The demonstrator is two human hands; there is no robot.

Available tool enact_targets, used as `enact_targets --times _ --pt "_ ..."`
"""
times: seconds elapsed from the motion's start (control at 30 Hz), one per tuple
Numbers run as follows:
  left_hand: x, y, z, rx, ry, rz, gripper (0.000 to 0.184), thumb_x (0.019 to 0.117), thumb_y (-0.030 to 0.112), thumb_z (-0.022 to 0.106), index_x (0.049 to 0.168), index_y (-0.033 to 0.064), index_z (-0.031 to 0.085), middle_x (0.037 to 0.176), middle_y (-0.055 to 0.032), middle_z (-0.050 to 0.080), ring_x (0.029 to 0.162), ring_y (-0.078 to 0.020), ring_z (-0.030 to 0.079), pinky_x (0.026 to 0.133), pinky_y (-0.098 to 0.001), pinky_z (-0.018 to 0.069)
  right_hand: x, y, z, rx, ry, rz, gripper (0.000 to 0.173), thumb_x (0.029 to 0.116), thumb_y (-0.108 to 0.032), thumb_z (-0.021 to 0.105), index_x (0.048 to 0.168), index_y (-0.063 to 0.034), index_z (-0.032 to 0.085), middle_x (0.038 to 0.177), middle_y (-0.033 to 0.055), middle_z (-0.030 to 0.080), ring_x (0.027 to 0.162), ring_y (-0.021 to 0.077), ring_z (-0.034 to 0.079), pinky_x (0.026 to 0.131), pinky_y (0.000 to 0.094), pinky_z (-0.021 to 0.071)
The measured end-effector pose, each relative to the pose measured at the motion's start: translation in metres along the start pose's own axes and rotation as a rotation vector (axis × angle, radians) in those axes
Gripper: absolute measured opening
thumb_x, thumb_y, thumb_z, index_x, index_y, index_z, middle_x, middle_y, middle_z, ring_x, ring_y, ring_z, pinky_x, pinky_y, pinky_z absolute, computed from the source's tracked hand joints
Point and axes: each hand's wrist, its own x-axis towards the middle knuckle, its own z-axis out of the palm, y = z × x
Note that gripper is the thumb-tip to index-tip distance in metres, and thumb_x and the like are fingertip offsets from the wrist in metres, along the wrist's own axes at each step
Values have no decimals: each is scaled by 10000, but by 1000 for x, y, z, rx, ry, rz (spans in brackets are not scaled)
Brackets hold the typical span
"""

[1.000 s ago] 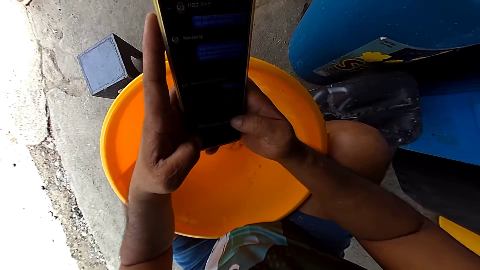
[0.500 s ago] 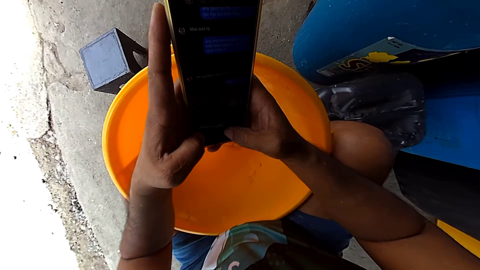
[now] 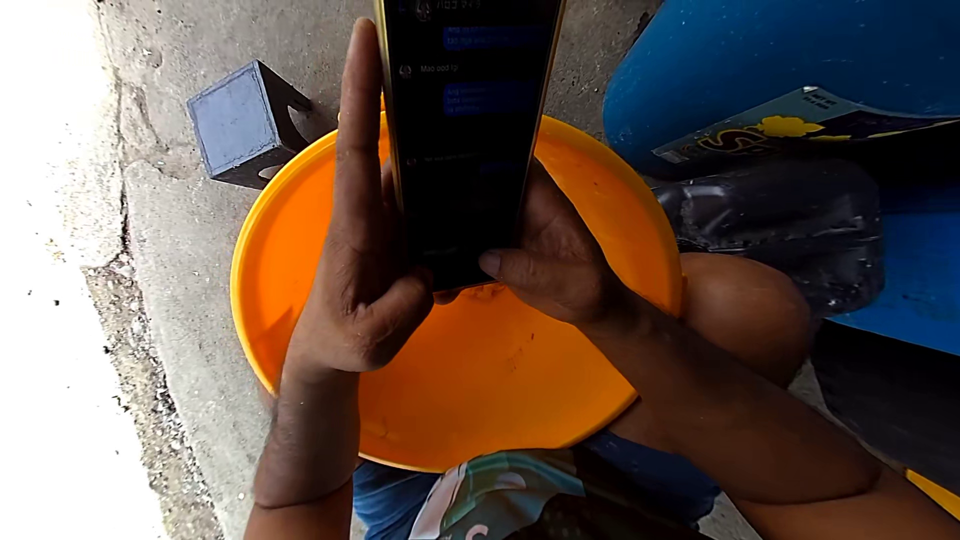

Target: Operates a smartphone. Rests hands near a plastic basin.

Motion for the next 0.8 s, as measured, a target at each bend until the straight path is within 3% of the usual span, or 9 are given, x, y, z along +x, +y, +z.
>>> enact_targets --times 0.27,0.47,0.57,0.7,0.8 --pt "2 0 1 14 20 -4 1141 749 -19 574 1598 103 -178 1476 -118 455 1214 -229 617 886 -392 632 1 1 1 41 44 7 509 974 -74 394 1478 -102 328 1256 159 565 1052 292 676 716 486 644" --pt "2 -1 1 40 0 -14 1132 776 7 594 1601 156 -167 1466 -88 487 1216 -231 626 879 -394 637 0 -1 3 127 147 30 386 1092 -294 348 1409 -100 449 1148 132 628 947 245 707 672 454 643" --pt "2 -1 2 36 5 -6 1132 772 -5 592 1600 150 -165 1475 -93 475 1224 -238 621 885 -399 636 0 0 3 118 142 27 390 1086 -271 365 1419 -86 451 1156 137 624 948 249 706 676 455 645" --pt "1 0 4 42 22 -1 1123 751 -36 559 1608 144 -143 1473 -108 482 1227 -250 619 891 -411 632 0 1 1 121 35 -2 519 960 -143 532 1446 -78 364 1211 171 590 980 309 696 680 480 645" --pt "0 1 -1 33 40 -1 1063 807 28 586 1620 175 -82 1497 -93 473 1239 -251 612 920 -410 621 -1 0 1 164 0 13 498 987 -200 490 1457 -103 356 1225 153 583 1012 297 687 688 479 642"
